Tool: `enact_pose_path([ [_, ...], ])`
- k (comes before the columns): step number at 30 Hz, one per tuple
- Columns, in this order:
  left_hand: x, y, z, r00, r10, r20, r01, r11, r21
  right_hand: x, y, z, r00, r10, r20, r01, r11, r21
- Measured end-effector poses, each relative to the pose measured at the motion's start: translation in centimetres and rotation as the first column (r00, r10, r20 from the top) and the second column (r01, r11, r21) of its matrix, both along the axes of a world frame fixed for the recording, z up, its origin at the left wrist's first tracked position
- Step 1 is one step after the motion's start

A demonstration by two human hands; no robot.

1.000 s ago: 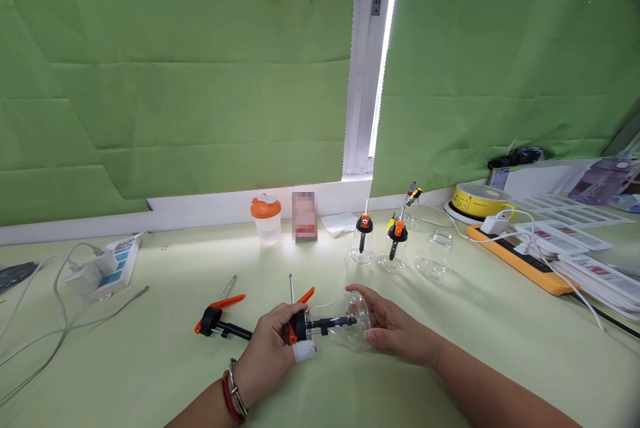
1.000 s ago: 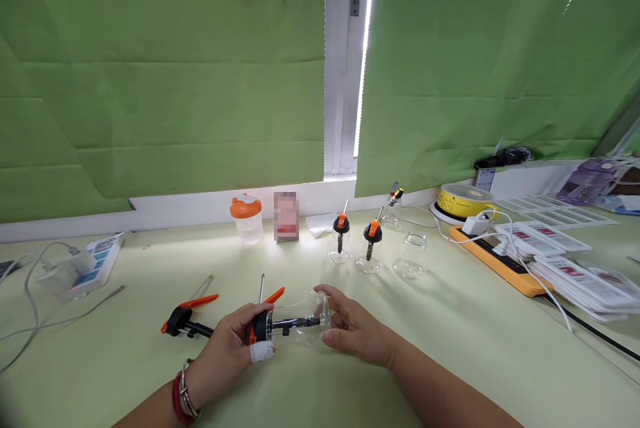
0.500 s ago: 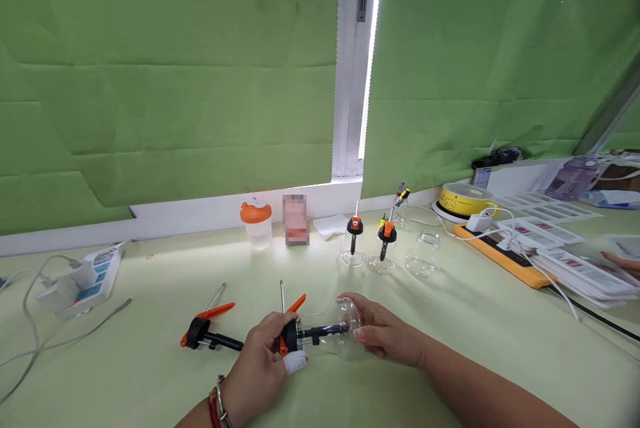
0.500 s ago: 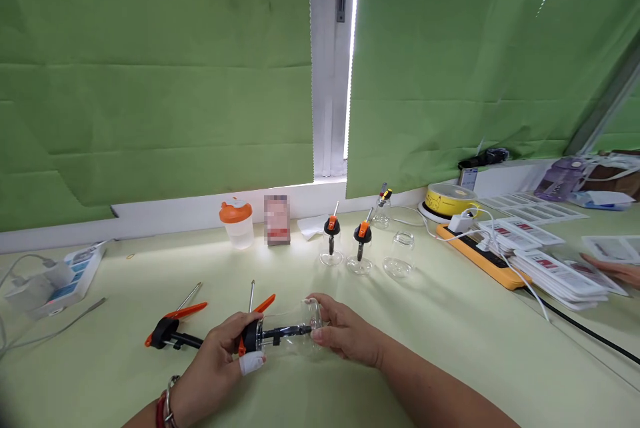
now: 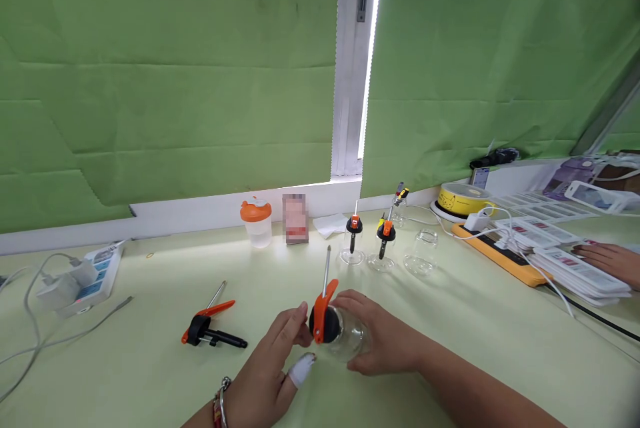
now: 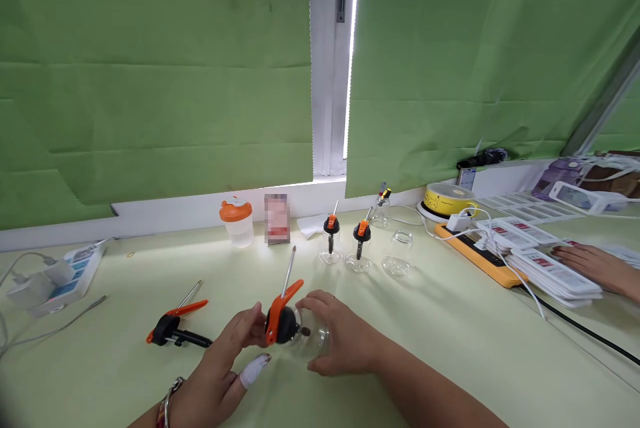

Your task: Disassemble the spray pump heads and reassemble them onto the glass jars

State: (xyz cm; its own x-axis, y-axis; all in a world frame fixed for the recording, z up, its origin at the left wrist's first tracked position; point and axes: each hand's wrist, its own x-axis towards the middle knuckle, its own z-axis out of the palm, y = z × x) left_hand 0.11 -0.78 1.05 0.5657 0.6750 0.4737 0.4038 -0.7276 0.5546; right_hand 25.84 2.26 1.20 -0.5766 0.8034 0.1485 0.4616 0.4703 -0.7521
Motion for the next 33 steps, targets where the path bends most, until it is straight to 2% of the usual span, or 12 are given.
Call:
enact_pose_path([
  [2, -0.3, 0.4, 0.0, 0.995, 0.077, -0.060, -0.072, 0.994, 0.083, 0.1, 0.4, -0.4, 0.995, -0.095, 0.025, 0.094, 0.995, 0.041],
  [4, -1.0, 1.4, 0.1, 0.945, 0.274, -0.178, -0.236, 0.950, 0.206, 0.8, 1.1, -1.1, 0.970, -0.239, 0.051, 0.238, 0.971, 0.034],
  [6, -2.2, 2.7, 0.4, 0.783, 0.553, -0.283, -0.453, 0.820, 0.350, 1.6, 2.0, -1.8, 0.929, -0.364, 0.063, 0.364, 0.931, 0.016],
  [8, -3.8, 4.1, 1.0, 0.561, 0.700, -0.442, -0.559, 0.714, 0.421, 2.5, 2.9, -2.3, 0.905, -0.423, 0.041, 0.421, 0.906, 0.050],
  [10, -5.4, 5.2, 1.7, 0.348, 0.761, -0.548, -0.646, 0.618, 0.448, 3.2, 3.6, -2.5, 0.898, -0.439, 0.010, 0.437, 0.896, 0.075],
  [14, -8.1, 6.3, 2.6, 0.198, 0.669, -0.716, -0.770, 0.558, 0.308, 4.1, 4.4, -2.1, 0.908, -0.418, -0.017, 0.419, 0.907, 0.051],
  [17, -8.9, 6.5, 2.7, 0.258, 0.543, -0.799, -0.864, 0.500, 0.061, 4.6, 4.6, -1.9, 0.906, -0.423, -0.019, 0.423, 0.906, 0.007],
  [19, -8.9, 6.4, 2.7, 0.329, 0.495, -0.804, -0.855, 0.517, -0.032, 4.9, 4.7, -1.9, 0.889, -0.457, -0.006, 0.457, 0.889, -0.004],
  [24, -7.8, 5.8, 2.7, 0.415, 0.465, -0.782, -0.799, 0.597, -0.070, 5.6, 5.4, -2.6, 0.850, -0.527, 0.014, 0.526, 0.849, 0.046],
  [30, -6.8, 5.0, 3.3, 0.525, 0.413, -0.744, -0.739, 0.655, -0.157, 6.8, 6.1, -3.0, 0.730, -0.672, 0.124, 0.656, 0.740, 0.147],
  [32, -6.7, 4.8, 3.5, 0.564, 0.386, -0.730, -0.708, 0.681, -0.188, 7.7, 6.1, -2.7, 0.713, -0.698, 0.068, 0.670, 0.706, 0.229],
  [33, -6.7, 4.7, 3.6, 0.584, 0.365, -0.725, -0.688, 0.696, -0.204, 8.2, 6.2, -2.5, 0.693, -0.721, 0.010, 0.689, 0.666, 0.285],
])
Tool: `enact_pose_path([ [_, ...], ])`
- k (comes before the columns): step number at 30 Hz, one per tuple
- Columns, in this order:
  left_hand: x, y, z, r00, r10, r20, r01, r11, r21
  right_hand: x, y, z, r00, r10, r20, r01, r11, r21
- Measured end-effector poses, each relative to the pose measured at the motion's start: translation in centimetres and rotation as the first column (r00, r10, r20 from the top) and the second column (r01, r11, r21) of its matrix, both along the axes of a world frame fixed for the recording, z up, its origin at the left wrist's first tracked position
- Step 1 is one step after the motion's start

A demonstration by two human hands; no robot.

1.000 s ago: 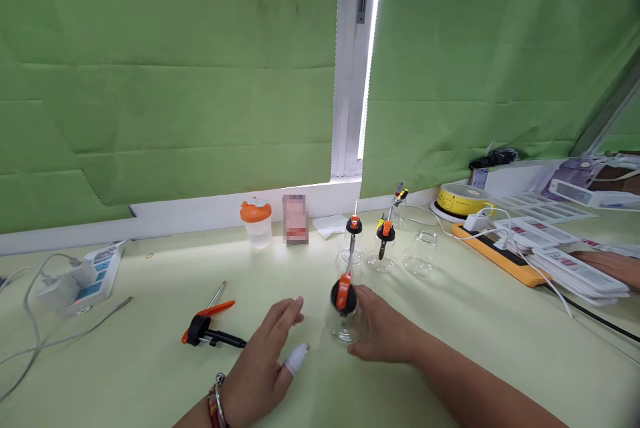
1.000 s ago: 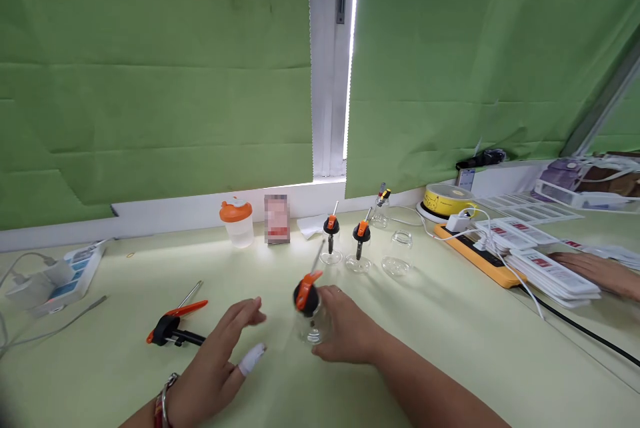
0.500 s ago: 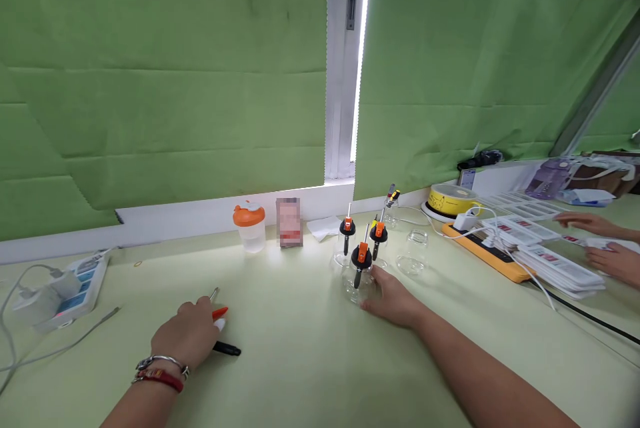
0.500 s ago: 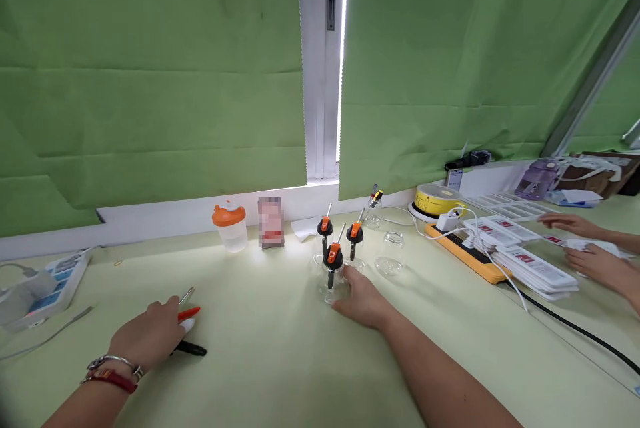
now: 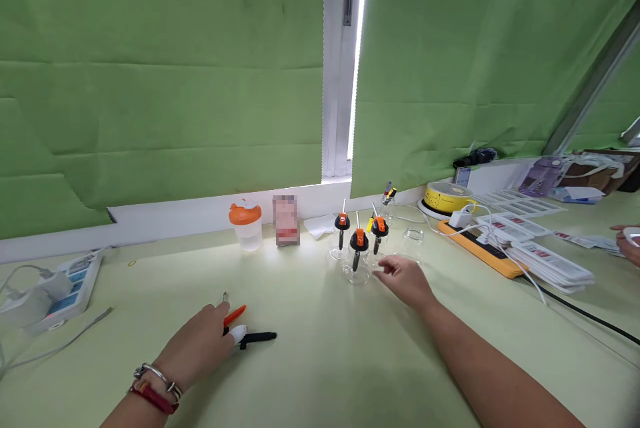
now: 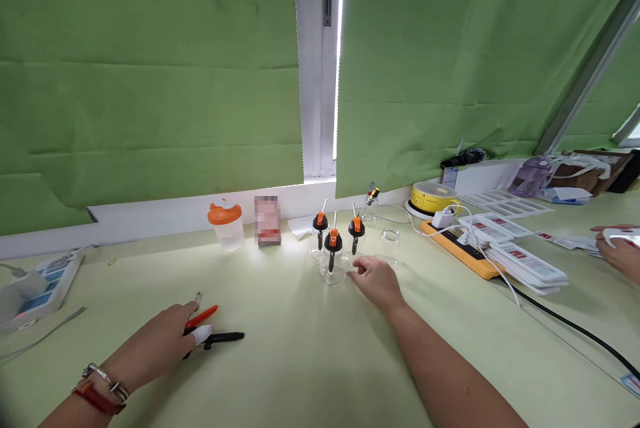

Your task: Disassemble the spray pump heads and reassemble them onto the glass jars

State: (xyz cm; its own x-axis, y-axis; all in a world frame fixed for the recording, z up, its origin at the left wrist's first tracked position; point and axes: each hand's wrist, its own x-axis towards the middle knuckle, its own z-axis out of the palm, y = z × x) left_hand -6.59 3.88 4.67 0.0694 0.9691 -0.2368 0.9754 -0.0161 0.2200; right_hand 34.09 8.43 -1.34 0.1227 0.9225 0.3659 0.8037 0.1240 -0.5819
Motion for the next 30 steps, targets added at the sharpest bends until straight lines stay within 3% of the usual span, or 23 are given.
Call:
enact_pose_path([
  [2, -0.1, -0.2, 0.2, 0.999, -0.043, 0.020, 0.043, 0.999, -0.025, 1.2, 0.3, 0.2, 0.993, -0.119, -0.013, 0.119, 0.972, 0.203],
  [4, -0.2, -0.4, 0.5, 0.996, -0.072, 0.056, 0.075, 0.996, -0.047, 2.4, 0.7, 0.2, 0.954, -0.294, -0.059, 0.291, 0.864, 0.410],
  [6, -0.2, -0.6, 0.8, 0.985, -0.100, 0.137, 0.111, 0.991, -0.076, 3.4, 1.4, -0.3, 0.905, -0.403, -0.134, 0.414, 0.768, 0.488],
  [8, -0.2, -0.8, 1.1, 0.962, -0.132, 0.239, 0.163, 0.980, -0.113, 4.2, 2.1, -1.0, 0.858, -0.484, -0.170, 0.511, 0.779, 0.363],
  [10, 0.0, -1.0, 1.3, 0.938, -0.150, 0.312, 0.208, 0.965, -0.161, 4.9, 2.8, -1.8, 0.828, -0.542, -0.146, 0.554, 0.830, 0.063],
  [12, 0.3, -1.1, 1.1, 0.927, -0.140, 0.348, 0.222, 0.952, -0.209, 5.6, 3.3, -2.6, 0.836, -0.540, -0.098, 0.516, 0.834, -0.195],
  [14, 0.6, -1.0, 0.6, 0.914, -0.120, 0.387, 0.223, 0.947, -0.232, 6.2, 3.7, -3.3, 0.855, -0.512, -0.084, 0.474, 0.836, -0.275],
  [18, 0.8, -0.1, -1.4, 0.828, -0.146, 0.542, 0.261, 0.955, -0.142, 6.6, 3.7, -3.3, 0.830, -0.515, -0.214, 0.481, 0.855, -0.192],
  [20, 0.8, 0.3, -2.6, 0.778, -0.133, 0.614, 0.262, 0.957, -0.124, 6.1, 3.2, -2.6, 0.775, -0.540, -0.327, 0.563, 0.826, -0.029],
  [22, 1.0, 0.6, -3.6, 0.735, -0.078, 0.673, 0.231, 0.963, -0.140, 4.8, 2.3, -1.3, 0.769, -0.498, -0.401, 0.606, 0.767, 0.211],
  [24, 1.4, 0.7, -4.2, 0.705, -0.024, 0.708, 0.183, 0.972, -0.150, 2.8, 0.9, 0.1, 0.853, -0.376, -0.362, 0.507, 0.762, 0.403],
  [26, 1.8, 0.7, -4.5, 0.682, 0.007, 0.732, 0.118, 0.986, -0.119, 0.4, -0.8, 1.4, 0.942, -0.243, -0.232, 0.328, 0.808, 0.489],
  [28, 2.2, 0.7, -4.7, 0.666, 0.009, 0.746, 0.055, 0.997, -0.061, -1.9, -2.3, 2.2, 0.998, 0.057, -0.001, -0.050, 0.879, 0.475],
  [30, 2.4, 0.7, -4.7, 0.651, 0.009, 0.759, 0.014, 1.000, -0.024, -3.6, -3.5, 2.6, 0.914, 0.363, 0.180, -0.403, 0.857, 0.322],
])
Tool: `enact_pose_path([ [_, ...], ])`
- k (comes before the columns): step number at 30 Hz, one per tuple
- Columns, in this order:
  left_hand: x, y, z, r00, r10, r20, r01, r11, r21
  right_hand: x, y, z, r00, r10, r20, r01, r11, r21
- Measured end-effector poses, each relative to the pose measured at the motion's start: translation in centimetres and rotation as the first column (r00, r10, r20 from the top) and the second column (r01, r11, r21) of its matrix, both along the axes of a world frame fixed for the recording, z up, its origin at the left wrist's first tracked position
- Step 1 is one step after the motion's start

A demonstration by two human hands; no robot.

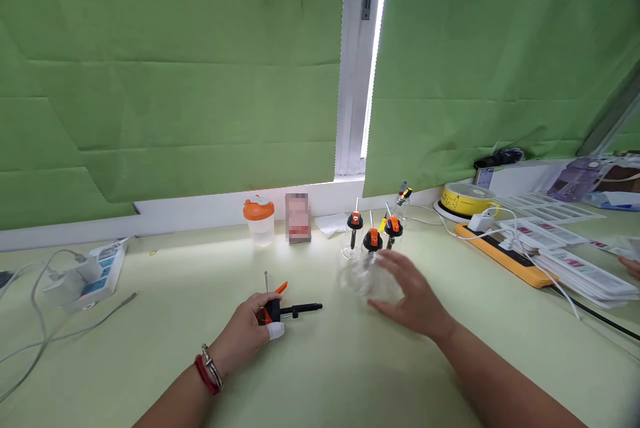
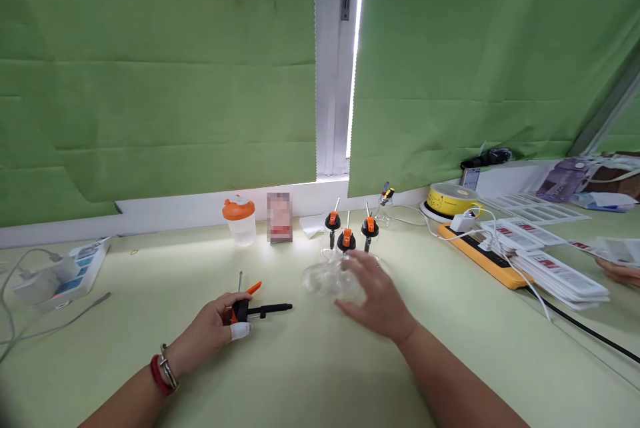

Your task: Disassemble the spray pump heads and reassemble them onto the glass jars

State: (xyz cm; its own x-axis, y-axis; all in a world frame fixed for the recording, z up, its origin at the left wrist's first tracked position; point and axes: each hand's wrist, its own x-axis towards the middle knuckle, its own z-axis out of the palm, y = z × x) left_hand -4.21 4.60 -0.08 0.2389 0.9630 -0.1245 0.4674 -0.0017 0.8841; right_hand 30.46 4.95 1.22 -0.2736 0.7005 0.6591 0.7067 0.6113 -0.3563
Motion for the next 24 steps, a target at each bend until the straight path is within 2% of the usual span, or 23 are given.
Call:
enact_pose_path([
  [1, 0.0, 0.0, 0.0, 1.000, 0.010, 0.016, -0.010, 1.000, -0.001, -0.6, -0.4, 0.0, 0.994, 0.090, 0.061, -0.087, 0.994, -0.061],
  [3, 0.0, 0.1, -0.1, 0.998, 0.022, 0.062, -0.020, 0.999, -0.030, -1.2, -0.9, 0.0, 0.979, 0.184, 0.093, -0.162, 0.965, -0.204],
  [7, -0.1, 0.2, -0.1, 0.988, 0.046, 0.150, -0.033, 0.995, -0.091, -0.5, -0.9, 0.1, 0.987, 0.157, -0.038, -0.158, 0.883, -0.442],
  [10, -0.2, 0.2, 0.0, 0.982, 0.061, 0.177, -0.042, 0.993, -0.109, 0.3, -0.5, 0.1, 0.981, 0.149, -0.122, -0.192, 0.805, -0.561],
  [13, -0.1, 0.2, 0.2, 0.981, 0.062, 0.183, -0.041, 0.992, -0.117, 0.8, 0.0, 0.0, 0.971, 0.173, -0.163, -0.237, 0.753, -0.613],
  [17, 0.4, -0.1, 0.2, 0.979, 0.051, 0.199, -0.024, 0.991, -0.131, 0.6, 0.1, -0.2, 0.960, 0.184, -0.210, -0.277, 0.713, -0.644],
  [24, 2.0, -0.9, -0.2, 0.979, -0.043, 0.199, 0.064, 0.993, -0.098, -0.9, -0.4, -1.1, 0.945, 0.225, -0.239, -0.328, 0.646, -0.689],
])
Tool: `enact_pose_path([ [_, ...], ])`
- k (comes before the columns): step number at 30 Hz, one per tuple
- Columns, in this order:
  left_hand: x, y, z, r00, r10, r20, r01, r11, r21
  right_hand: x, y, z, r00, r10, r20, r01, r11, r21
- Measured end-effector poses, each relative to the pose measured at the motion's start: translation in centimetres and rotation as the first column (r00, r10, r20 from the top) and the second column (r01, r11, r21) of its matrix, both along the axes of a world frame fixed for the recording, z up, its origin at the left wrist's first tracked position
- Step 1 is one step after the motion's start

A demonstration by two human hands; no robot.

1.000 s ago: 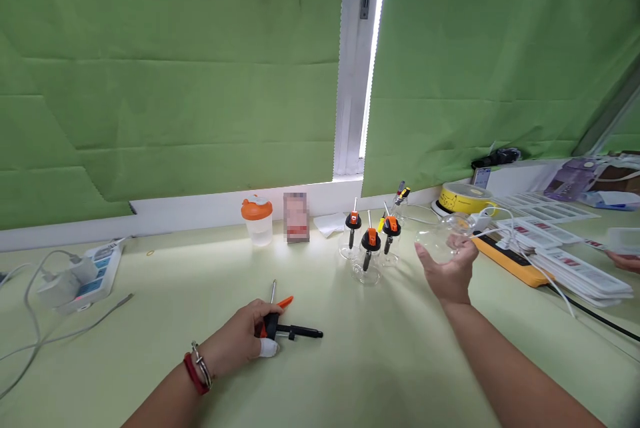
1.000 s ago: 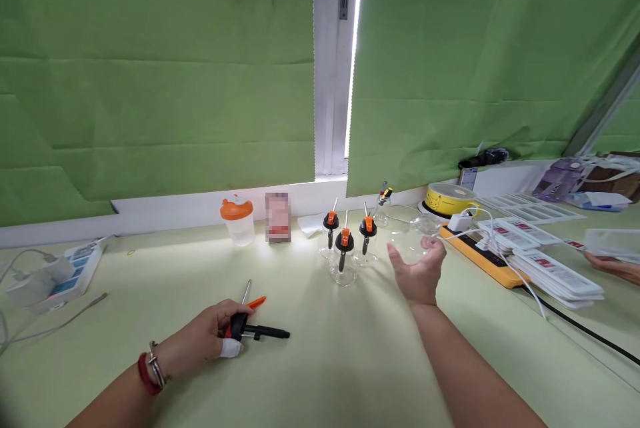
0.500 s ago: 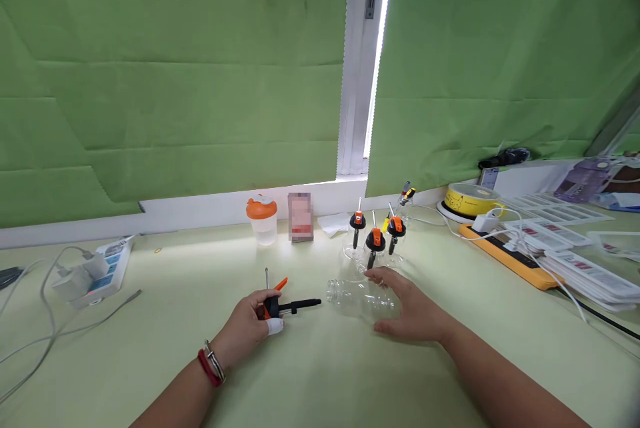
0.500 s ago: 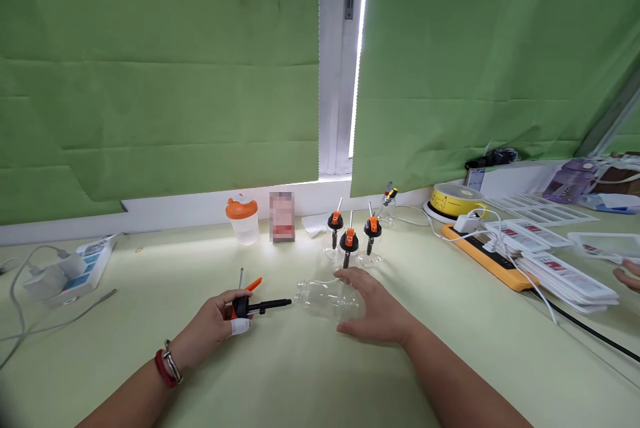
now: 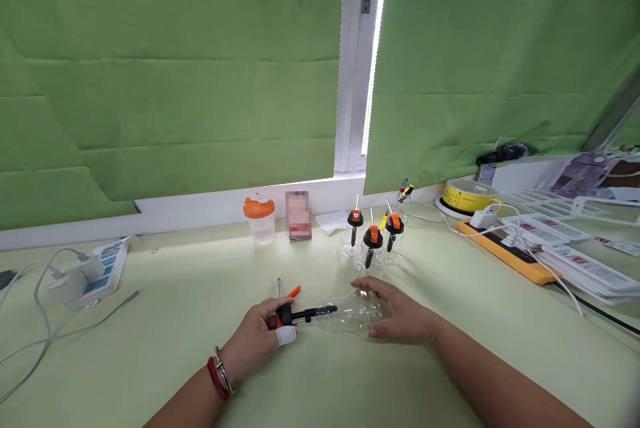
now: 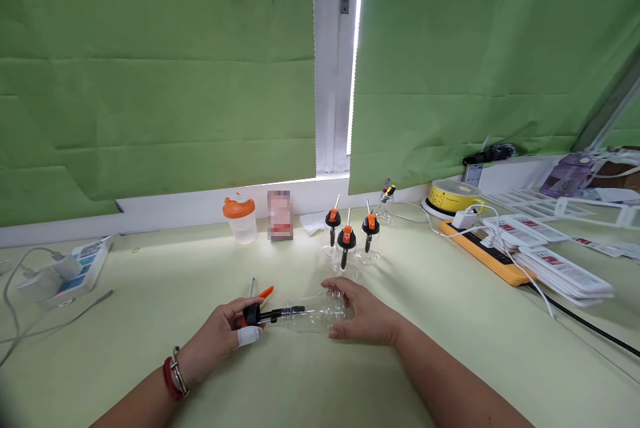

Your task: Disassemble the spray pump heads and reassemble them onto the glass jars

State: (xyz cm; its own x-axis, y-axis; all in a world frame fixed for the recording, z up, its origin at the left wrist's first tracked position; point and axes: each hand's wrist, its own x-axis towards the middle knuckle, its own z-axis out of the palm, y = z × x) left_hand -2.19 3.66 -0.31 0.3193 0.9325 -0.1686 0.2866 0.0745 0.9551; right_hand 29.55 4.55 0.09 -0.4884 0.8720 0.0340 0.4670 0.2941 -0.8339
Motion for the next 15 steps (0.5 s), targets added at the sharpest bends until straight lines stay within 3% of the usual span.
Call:
enact_pose_path([
  [8, 1.5, -1.2, 0.2, 0.993, -0.116, 0.029, 0.113, 0.990, 0.080, -2.1, -0.6, -0.3, 0.996, 0.083, -0.013, -0.083, 0.996, 0.041],
  [15, 1.9, -1.5, 0.6, 0.990, -0.117, 0.075, 0.112, 0.992, 0.061, -2.1, -0.6, -0.4, 0.993, 0.117, -0.025, -0.113, 0.988, 0.108],
])
